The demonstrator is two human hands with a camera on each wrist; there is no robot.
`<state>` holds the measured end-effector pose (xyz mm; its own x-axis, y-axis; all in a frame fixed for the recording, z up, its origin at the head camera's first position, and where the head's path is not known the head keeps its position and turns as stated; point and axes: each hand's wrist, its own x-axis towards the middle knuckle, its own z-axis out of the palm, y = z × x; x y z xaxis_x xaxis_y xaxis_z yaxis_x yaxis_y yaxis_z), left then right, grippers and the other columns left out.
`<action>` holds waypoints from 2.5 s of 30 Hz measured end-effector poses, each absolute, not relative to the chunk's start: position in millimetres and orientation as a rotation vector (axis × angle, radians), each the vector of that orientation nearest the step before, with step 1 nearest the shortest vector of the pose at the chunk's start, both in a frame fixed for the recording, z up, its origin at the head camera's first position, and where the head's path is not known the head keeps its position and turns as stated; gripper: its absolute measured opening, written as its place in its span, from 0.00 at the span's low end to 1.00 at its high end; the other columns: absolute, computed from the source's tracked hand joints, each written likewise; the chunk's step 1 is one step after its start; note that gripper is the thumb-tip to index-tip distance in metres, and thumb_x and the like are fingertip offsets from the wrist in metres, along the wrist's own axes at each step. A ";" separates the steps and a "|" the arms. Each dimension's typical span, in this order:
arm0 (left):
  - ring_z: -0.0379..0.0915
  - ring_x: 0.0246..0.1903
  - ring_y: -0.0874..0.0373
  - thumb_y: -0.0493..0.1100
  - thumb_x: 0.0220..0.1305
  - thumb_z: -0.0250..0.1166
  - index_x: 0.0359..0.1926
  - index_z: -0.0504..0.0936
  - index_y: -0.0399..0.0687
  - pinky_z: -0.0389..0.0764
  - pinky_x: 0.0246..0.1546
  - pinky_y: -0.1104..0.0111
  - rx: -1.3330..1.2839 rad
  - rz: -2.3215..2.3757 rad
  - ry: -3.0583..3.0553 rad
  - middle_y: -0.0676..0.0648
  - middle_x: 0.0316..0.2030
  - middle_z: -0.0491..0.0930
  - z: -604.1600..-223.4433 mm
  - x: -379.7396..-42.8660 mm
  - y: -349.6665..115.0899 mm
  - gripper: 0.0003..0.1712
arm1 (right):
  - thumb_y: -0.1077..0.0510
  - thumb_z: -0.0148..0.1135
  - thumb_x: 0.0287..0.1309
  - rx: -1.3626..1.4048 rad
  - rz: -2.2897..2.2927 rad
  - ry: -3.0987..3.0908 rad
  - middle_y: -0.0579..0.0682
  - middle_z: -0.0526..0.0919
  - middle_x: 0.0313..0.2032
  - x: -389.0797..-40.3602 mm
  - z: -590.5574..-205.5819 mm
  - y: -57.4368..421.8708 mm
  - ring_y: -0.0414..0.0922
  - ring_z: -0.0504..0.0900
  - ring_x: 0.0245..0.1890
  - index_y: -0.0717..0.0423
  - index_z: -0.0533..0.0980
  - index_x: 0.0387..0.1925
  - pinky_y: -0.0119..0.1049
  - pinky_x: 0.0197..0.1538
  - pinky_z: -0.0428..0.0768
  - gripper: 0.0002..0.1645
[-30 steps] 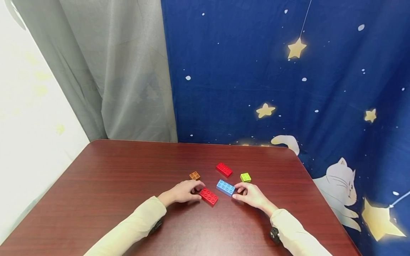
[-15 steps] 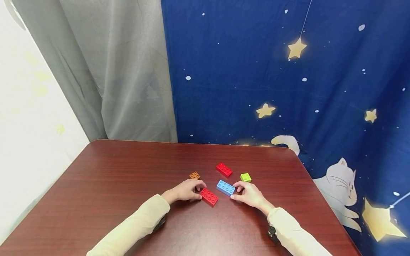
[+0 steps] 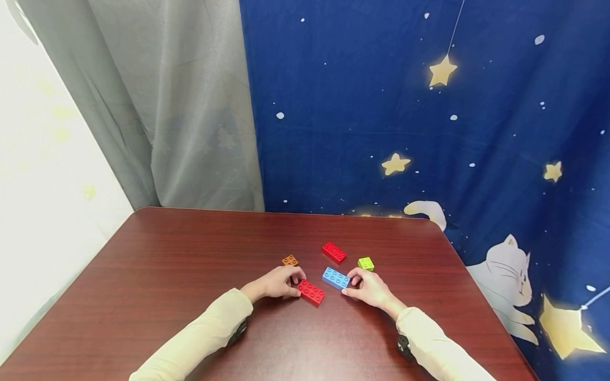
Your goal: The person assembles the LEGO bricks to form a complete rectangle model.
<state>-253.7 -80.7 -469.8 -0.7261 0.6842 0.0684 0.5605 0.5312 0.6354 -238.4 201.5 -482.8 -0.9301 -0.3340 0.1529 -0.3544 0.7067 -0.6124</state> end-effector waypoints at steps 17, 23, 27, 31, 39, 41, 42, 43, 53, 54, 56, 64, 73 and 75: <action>0.64 0.19 0.63 0.35 0.42 0.70 0.33 0.71 0.38 0.65 0.20 0.74 0.977 1.117 2.581 0.43 0.23 0.73 -471.1 -249.4 -82.5 0.17 | 0.60 0.68 0.42 0.665 1.396 -2.871 0.47 0.73 0.21 -239.3 -483.0 214.3 0.37 0.68 0.15 0.63 0.74 0.42 0.29 0.19 0.67 0.22; 0.65 0.19 0.64 0.36 0.42 0.70 0.32 0.70 0.38 0.67 0.20 0.73 0.926 1.127 2.596 0.46 0.22 0.73 -471.3 -248.6 -83.6 0.18 | 0.60 0.67 0.43 0.583 1.476 -2.890 0.46 0.74 0.21 -238.3 -484.6 220.1 0.38 0.69 0.17 0.63 0.74 0.42 0.29 0.20 0.67 0.22; 0.65 0.18 0.64 0.36 0.41 0.70 0.32 0.70 0.37 0.67 0.20 0.73 0.910 1.130 2.614 0.48 0.21 0.73 -471.7 -248.3 -83.8 0.18 | 0.61 0.67 0.43 0.563 1.497 -2.891 0.47 0.75 0.22 -237.6 -484.5 222.3 0.40 0.70 0.17 0.63 0.73 0.42 0.30 0.21 0.67 0.22; 0.65 0.16 0.66 0.37 0.42 0.71 0.32 0.70 0.37 0.68 0.18 0.73 0.895 1.130 2.633 0.51 0.20 0.72 -471.4 -247.8 -83.1 0.18 | 0.63 0.66 0.44 0.574 1.529 -2.899 0.47 0.75 0.22 -235.5 -482.4 222.6 0.40 0.71 0.18 0.65 0.73 0.43 0.30 0.22 0.68 0.22; 0.64 0.15 0.67 0.36 0.41 0.71 0.31 0.70 0.38 0.67 0.19 0.74 0.914 1.122 2.686 0.53 0.18 0.71 -471.2 -246.8 -80.2 0.18 | 0.68 0.63 0.45 0.629 1.657 -2.862 0.55 0.76 0.23 -223.2 -462.6 216.7 0.47 0.72 0.20 0.71 0.71 0.43 0.31 0.23 0.67 0.20; 0.64 0.15 0.67 0.37 0.41 0.71 0.31 0.70 0.38 0.67 0.19 0.74 0.911 1.110 2.697 0.54 0.18 0.71 -471.5 -246.7 -78.9 0.18 | 0.67 0.63 0.45 0.634 1.648 -2.869 0.53 0.76 0.23 -225.6 -466.7 217.8 0.45 0.72 0.21 0.69 0.71 0.43 0.30 0.23 0.67 0.20; 0.64 0.15 0.67 0.37 0.41 0.71 0.31 0.70 0.39 0.67 0.20 0.74 0.909 1.104 2.702 0.54 0.18 0.71 -471.7 -246.8 -78.5 0.18 | 0.66 0.64 0.45 0.634 1.643 -2.875 0.52 0.76 0.23 -227.5 -470.0 218.7 0.44 0.72 0.21 0.69 0.71 0.43 0.30 0.23 0.67 0.21; 0.64 0.15 0.67 0.38 0.41 0.71 0.31 0.70 0.39 0.67 0.20 0.73 0.905 1.099 2.706 0.54 0.18 0.71 -471.8 -246.6 -78.0 0.18 | 0.66 0.64 0.45 0.625 1.636 -2.885 0.51 0.76 0.23 -229.2 -473.2 219.6 0.43 0.72 0.21 0.68 0.71 0.43 0.30 0.24 0.67 0.21; 0.64 0.17 0.67 0.41 0.42 0.71 0.31 0.70 0.41 0.67 0.21 0.73 0.929 1.036 2.739 0.55 0.18 0.71 -471.0 -245.3 -72.3 0.18 | 0.62 0.66 0.44 0.635 1.654 -2.879 0.51 0.76 0.23 -233.5 -483.3 220.2 0.43 0.72 0.20 0.66 0.72 0.45 0.29 0.23 0.67 0.24; 0.64 0.17 0.67 0.41 0.42 0.71 0.31 0.71 0.41 0.67 0.22 0.72 0.932 1.027 2.744 0.55 0.18 0.71 -470.9 -245.2 -71.7 0.18 | 0.62 0.66 0.44 0.634 1.655 -2.880 0.50 0.76 0.23 -233.3 -483.0 219.7 0.42 0.72 0.20 0.66 0.72 0.45 0.29 0.23 0.67 0.24; 0.64 0.17 0.67 0.42 0.42 0.71 0.31 0.70 0.42 0.67 0.22 0.72 0.927 1.010 2.751 0.56 0.18 0.71 -470.9 -245.3 -70.9 0.18 | 0.62 0.66 0.45 0.633 1.652 -2.884 0.50 0.76 0.23 -233.2 -482.5 219.1 0.42 0.71 0.20 0.66 0.72 0.45 0.29 0.23 0.67 0.23; 0.65 0.17 0.67 0.43 0.42 0.71 0.31 0.71 0.43 0.66 0.21 0.71 0.897 0.993 2.756 0.56 0.18 0.70 -470.6 -244.4 -68.8 0.18 | 0.62 0.65 0.45 0.650 1.614 -2.892 0.49 0.76 0.23 -234.5 -484.1 219.7 0.41 0.71 0.20 0.65 0.72 0.44 0.29 0.23 0.67 0.23; 0.64 0.19 0.66 0.46 0.41 0.71 0.30 0.71 0.46 0.65 0.21 0.70 0.862 0.935 2.791 0.54 0.20 0.72 -471.1 -243.8 -66.9 0.19 | 0.70 0.62 0.45 0.690 1.686 -2.849 0.58 0.76 0.24 -222.9 -464.7 212.4 0.40 0.70 0.19 0.72 0.70 0.43 0.27 0.22 0.66 0.21; 0.64 0.19 0.66 0.46 0.41 0.71 0.30 0.71 0.47 0.65 0.20 0.70 0.859 0.932 2.792 0.53 0.20 0.72 -470.6 -243.6 -66.7 0.19 | 0.70 0.62 0.45 0.687 1.688 -2.855 0.59 0.76 0.24 -219.4 -457.8 210.2 0.40 0.70 0.20 0.72 0.70 0.43 0.27 0.23 0.66 0.21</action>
<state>-243.6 -66.7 -470.6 -0.8404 0.5324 0.1009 0.4863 0.6589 0.5739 -219.4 210.2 -457.8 -0.8889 -0.4581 -0.0058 -0.2158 0.4298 -0.8768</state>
